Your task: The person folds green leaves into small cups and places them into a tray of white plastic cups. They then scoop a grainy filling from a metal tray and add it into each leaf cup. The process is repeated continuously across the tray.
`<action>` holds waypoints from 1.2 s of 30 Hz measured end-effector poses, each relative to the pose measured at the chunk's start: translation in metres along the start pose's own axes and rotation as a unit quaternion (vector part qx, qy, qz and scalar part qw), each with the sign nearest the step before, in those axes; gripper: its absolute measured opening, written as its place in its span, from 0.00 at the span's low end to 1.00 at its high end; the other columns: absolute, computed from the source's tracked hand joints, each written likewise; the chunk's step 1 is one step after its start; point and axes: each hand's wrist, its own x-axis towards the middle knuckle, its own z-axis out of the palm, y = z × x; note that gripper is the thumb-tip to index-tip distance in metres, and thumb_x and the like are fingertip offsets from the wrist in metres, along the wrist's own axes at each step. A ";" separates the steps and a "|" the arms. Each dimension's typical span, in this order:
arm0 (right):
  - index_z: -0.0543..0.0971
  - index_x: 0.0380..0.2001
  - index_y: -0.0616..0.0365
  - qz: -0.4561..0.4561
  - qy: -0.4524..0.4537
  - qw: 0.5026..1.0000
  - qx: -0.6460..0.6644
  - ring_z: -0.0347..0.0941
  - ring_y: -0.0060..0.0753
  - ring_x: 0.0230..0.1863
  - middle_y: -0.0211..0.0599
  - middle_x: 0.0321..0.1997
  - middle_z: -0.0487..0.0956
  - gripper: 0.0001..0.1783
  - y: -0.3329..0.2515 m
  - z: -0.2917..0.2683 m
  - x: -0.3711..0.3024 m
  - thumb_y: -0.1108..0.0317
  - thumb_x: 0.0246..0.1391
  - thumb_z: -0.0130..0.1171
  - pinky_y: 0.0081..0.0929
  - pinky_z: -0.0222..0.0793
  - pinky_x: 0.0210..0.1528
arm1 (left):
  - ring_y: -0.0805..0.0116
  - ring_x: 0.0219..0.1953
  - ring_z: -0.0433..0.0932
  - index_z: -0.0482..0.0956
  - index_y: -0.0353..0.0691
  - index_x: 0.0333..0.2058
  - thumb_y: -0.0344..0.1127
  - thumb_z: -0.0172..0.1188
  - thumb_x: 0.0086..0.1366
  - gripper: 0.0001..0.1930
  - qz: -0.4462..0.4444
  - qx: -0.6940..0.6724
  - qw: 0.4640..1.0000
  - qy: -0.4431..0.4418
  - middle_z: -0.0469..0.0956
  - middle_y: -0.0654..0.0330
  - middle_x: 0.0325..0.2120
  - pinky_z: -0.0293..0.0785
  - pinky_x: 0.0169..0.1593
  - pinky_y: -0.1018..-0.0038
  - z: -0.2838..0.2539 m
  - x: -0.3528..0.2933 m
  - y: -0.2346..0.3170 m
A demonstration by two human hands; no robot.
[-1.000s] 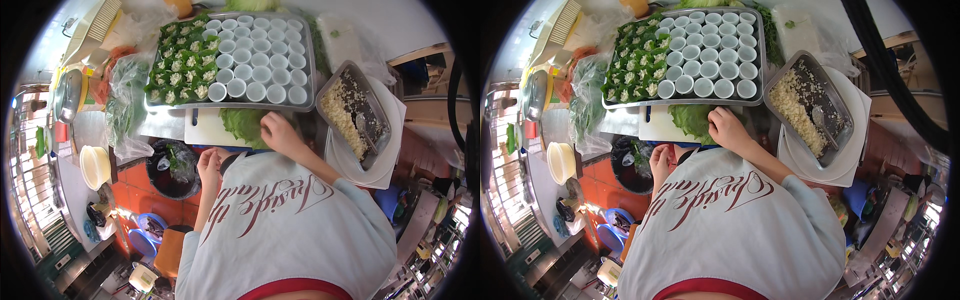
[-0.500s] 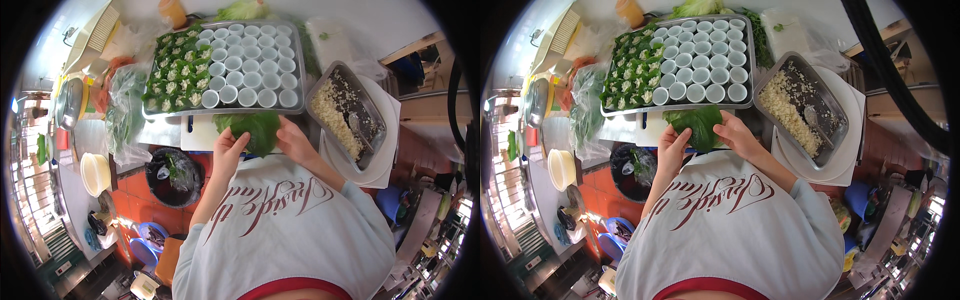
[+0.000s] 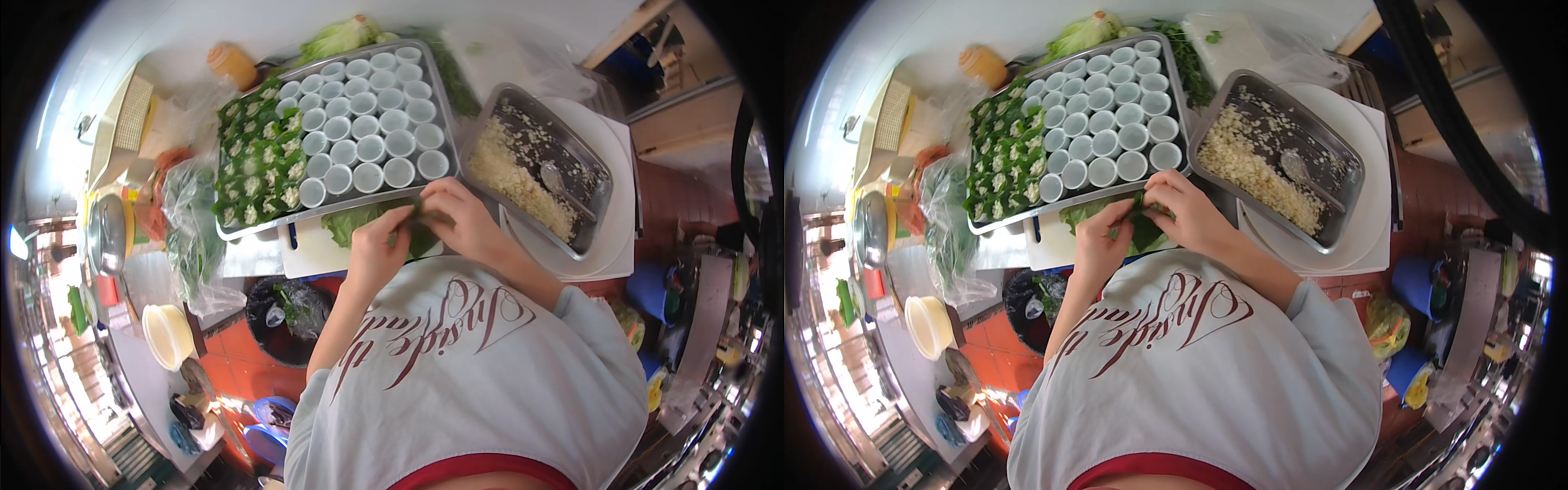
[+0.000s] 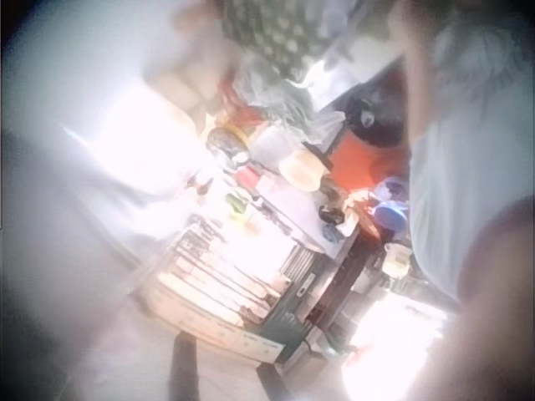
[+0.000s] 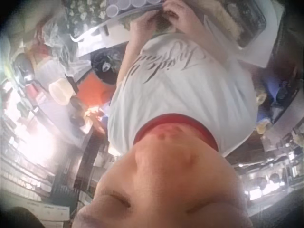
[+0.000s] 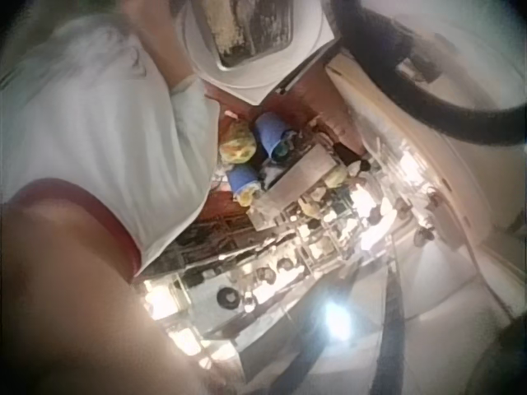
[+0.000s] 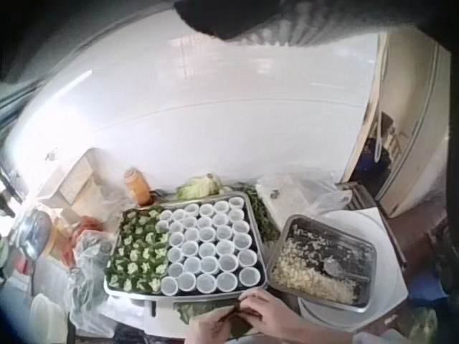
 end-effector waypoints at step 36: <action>0.76 0.36 0.59 0.396 0.330 0.856 -0.030 0.69 0.16 0.21 0.31 0.24 0.76 0.10 0.033 -0.187 -0.114 0.66 0.60 0.48 0.14 0.63 0.23 | 0.81 0.26 0.70 0.77 0.30 0.35 0.22 0.55 0.59 0.06 -0.087 -0.153 0.983 -0.051 0.73 0.63 0.27 0.65 0.30 0.85 0.002 0.017 -0.017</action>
